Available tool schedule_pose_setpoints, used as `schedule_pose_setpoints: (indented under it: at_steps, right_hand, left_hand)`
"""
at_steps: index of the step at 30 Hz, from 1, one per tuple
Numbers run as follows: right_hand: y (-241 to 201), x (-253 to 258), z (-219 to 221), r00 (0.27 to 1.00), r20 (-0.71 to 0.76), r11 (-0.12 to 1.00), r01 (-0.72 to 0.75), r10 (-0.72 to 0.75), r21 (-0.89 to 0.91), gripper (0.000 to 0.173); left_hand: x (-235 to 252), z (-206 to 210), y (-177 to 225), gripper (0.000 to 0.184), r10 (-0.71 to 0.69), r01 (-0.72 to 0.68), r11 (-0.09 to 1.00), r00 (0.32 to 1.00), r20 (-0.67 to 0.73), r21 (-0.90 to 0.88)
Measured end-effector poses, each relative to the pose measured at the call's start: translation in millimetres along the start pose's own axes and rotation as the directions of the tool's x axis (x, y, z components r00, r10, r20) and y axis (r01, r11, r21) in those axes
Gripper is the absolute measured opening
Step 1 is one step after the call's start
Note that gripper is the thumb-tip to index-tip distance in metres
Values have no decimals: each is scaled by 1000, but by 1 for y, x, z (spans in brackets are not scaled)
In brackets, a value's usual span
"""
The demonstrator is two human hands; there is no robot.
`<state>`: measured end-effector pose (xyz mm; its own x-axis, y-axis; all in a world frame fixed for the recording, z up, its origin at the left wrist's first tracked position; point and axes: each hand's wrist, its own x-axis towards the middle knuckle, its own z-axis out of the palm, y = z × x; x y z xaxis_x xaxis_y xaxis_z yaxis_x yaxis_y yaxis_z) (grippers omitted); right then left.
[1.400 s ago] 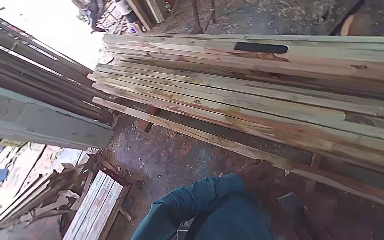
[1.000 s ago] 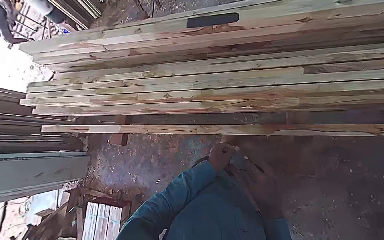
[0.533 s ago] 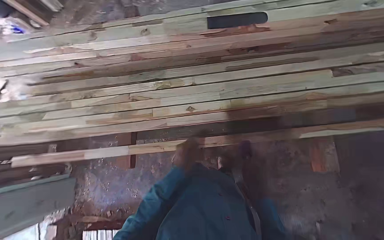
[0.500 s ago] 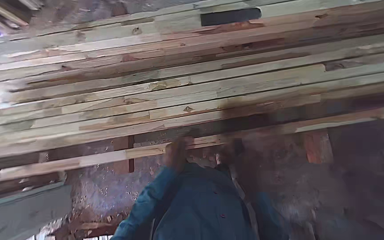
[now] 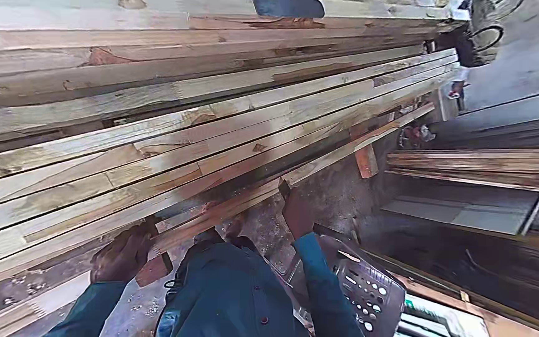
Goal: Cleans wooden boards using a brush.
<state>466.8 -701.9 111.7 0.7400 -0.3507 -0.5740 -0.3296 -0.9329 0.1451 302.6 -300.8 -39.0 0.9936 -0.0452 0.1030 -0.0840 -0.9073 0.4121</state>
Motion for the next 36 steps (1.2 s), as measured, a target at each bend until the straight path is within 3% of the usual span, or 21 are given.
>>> schedule_pose_setpoints:
  at_steps: [5,8,11,13,14,17,20,22,25,28,30,33,36]
  right_hand:
    - [-43,-28,14,1000,-6,1000,15,-15,-23,43]
    - [-100,-98,64,959,-32,959,282,-281,35,50]
    - [-135,-141,120,855,-181,868,496,-485,15,46]
    - [-139,-153,137,855,-129,855,514,-503,77,46]
    - [-138,-156,144,863,-132,855,503,-488,123,43]
    - [-134,-172,172,873,-203,800,487,-443,350,45]
    - [-150,-187,182,886,-224,828,460,-405,322,39]
    - [-164,-208,187,886,-208,842,460,-414,283,36]
    - [-192,-251,206,847,-221,783,531,-483,324,31]
    - [-237,-293,225,810,-187,755,586,-556,294,31]
    - [-268,-318,233,811,-112,761,579,-574,294,26]
    - [-305,-344,246,848,-46,812,521,-529,263,24]
    - [-332,-355,252,913,-36,887,404,-407,225,27]
  left_hand:
    - [6,-8,9,36,-23,23,999,1000,4,-31]
    - [6,-11,5,40,-12,14,999,999,51,-46]
    - [15,-23,13,40,-87,99,995,957,276,-29]
    - [27,-38,23,42,-196,200,979,861,469,41]
    - [24,-41,22,43,-196,208,978,871,451,24]
    - [-15,-46,10,35,-112,148,975,971,210,-164]
    - [-65,-65,13,25,-112,114,951,993,23,-288]
    - [-115,-85,1,24,-103,92,953,994,-22,-288]
    - [-186,-131,-47,28,-243,257,946,966,92,-199]
    - [-230,-185,-123,42,-514,528,849,829,220,-8]
    - [-255,-211,-182,64,-626,616,779,756,190,117]
    - [-281,-241,-260,92,-708,648,700,684,176,299]
    - [-281,-259,-325,85,-675,562,736,653,343,378]
